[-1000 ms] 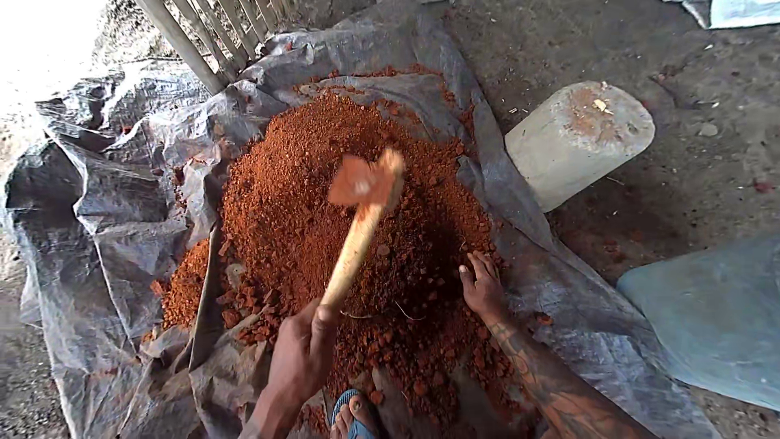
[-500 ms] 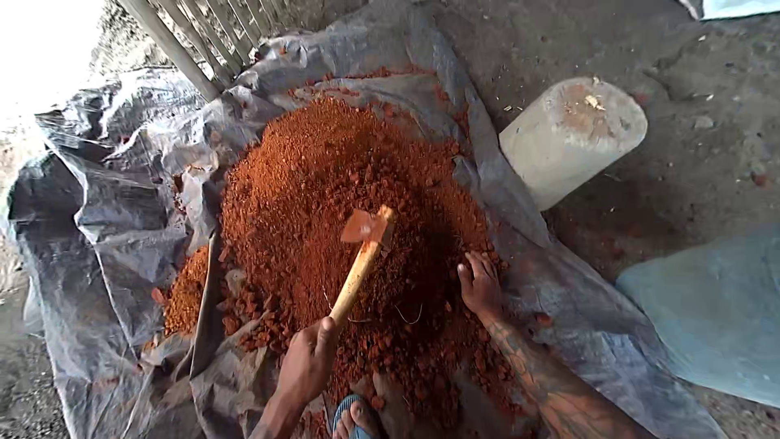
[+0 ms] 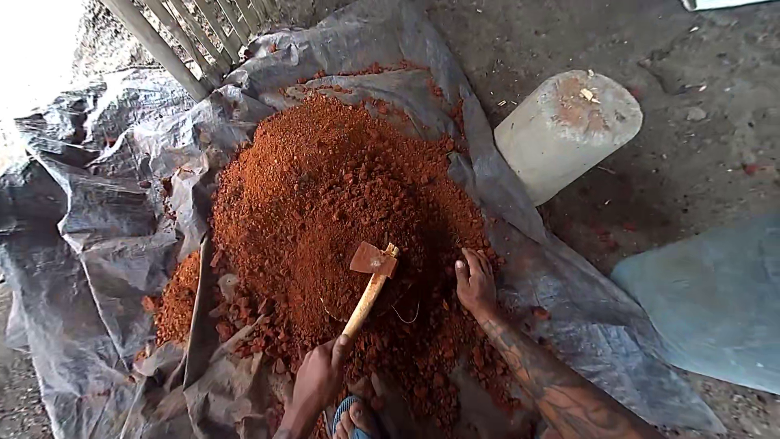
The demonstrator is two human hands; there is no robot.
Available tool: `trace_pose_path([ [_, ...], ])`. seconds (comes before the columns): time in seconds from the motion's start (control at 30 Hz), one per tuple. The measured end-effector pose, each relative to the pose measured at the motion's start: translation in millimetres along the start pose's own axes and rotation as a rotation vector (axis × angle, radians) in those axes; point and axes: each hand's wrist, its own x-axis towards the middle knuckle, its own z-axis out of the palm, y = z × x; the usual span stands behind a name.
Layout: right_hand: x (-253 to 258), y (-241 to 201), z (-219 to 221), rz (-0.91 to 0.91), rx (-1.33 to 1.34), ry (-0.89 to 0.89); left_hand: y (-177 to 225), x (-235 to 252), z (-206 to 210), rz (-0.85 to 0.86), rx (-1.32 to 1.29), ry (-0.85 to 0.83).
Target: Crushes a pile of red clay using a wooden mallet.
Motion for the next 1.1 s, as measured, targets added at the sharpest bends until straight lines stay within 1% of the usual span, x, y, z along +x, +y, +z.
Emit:
trace_pose_path([
  [0.07, -10.1, -6.9, -2.3, 0.032, 0.009, -0.022, 11.1, -23.0, -17.4, 0.092, -0.121, 0.108],
  [0.1, -8.9, -15.2, -1.8, 0.047, 0.008, -0.043, 18.6, -31.2, -28.3, 0.17, -0.201, 0.206],
  [0.17, -10.7, -35.1, 1.0, 0.086, 0.01, -0.074, 33.6, -46.7, -50.4, 0.4, -0.378, 0.389],
  [0.23, -17.0, -49.9, 6.2, 0.108, 0.028, -0.076, 50.0, -57.0, -70.4, 0.655, -0.511, 0.503],
  [0.3, -22.0, -56.2, 12.7, 0.073, 0.042, -0.043, 59.2, -54.9, -76.4, 0.87, -0.585, 0.588],
  [0.33, -25.9, -55.9, 16.1, 0.032, 0.045, -0.014, 56.3, -49.3, -70.0, 0.919, -0.596, 0.619],
  [0.37, -30.8, -53.3, 19.6, -0.02, 0.043, 0.026, 45.7, -40.7, -56.5, 0.905, -0.568, 0.643],
  [0.4, -34.6, -49.1, 22.8, -0.083, 0.038, 0.076, 28.4, -30.6, -38.2, 0.826, -0.477, 0.656],
  [0.43, -36.5, -45.9, 23.8, -0.13, 0.035, 0.106, 8.4, -22.3, -19.2, 0.677, -0.315, 0.629],
  [0.47, -36.3, -45.4, 21.6, -0.14, 0.04, 0.101, -6.5, -17.4, -4.3, 0.464, -0.102, 0.521],
  [0.5, -33.8, -47.7, 16.2, -0.104, 0.055, 0.06, -11.7, -12.4, 3.2, 0.216, 0.037, 0.294],
  [0.53, -30.6, -51.4, 9.8, -0.032, 0.077, 0.005, -14.6, -4.3, 8.5, 0.043, 0.081, 0.098],
  [0.57, -25.3, -54.9, 3.4, 0.052, 0.102, -0.044, -15.3, -1.0, 11.7, -0.021, 0.07, 0.029],
  [0.6, -16.1, -60.8, -4.4, 0.154, 0.149, -0.09, -12.0, -2.2, 6.6, -0.016, 0.031, 0.037],
  [0.63, -9.7, -67.6, -12.8, 0.25, 0.216, -0.111, -9.9, -7.9, -0.6, 0.029, -0.028, 0.085],
  [0.7, -1.1, -86.7, -26.0, 0.344, 0.4, -0.055, -2.1, -25.8, -16.9, 0.133, -0.182, 0.212],
  [0.73, 6.7, -105.3, -34.5, 0.347, 0.499, -0.048, 3.7, -32.5, -27.6, 0.214, -0.268, 0.307],
  [0.77, 11.3, -125.8, -44.7, 0.336, 0.593, -0.078, 10.6, -40.8, -39.2, 0.309, -0.349, 0.394],
  [0.83, 18.4, -158.7, -63.8, 0.283, 0.766, -0.218, 29.9, -57.5, -66.1, 0.496, -0.468, 0.511],
  [0.9, 30.0, -179.5, -81.6, 0.272, 0.907, -0.361, 50.4, -66.2, -90.2, 0.696, -0.536, 0.579],
  [0.93, 35.1, -184.6, -89.3, 0.293, 0.952, -0.391, 58.3, -68.2, -95.5, 0.772, -0.567, 0.593],
  [0.97, 39.3, -185.8, -95.4, 0.317, 0.982, -0.382, 63.2, -67.8, -95.1, 0.821, -0.583, 0.597],
  [1.0, 43.2, -183.5, -99.2, 0.345, 1.001, -0.346, 62.7, -63.1, -88.6, 0.833, -0.571, 0.602],
  [1.03, 46.7, -177.3, -99.8, 0.375, 1.001, -0.29, 55.6, -53.6, -75.6, 0.802, -0.521, 0.609],
  [1.07, 49.6, -168.3, -98.3, 0.413, 0.986, -0.234, 42.8, -40.9, -57.8, 0.716, -0.413, 0.612],
  [1.1, 52.5, -157.6, -95.1, 0.456, 0.952, -0.186, 28.4, -27.8, -39.6, 0.567, -0.242, 0.573],
])
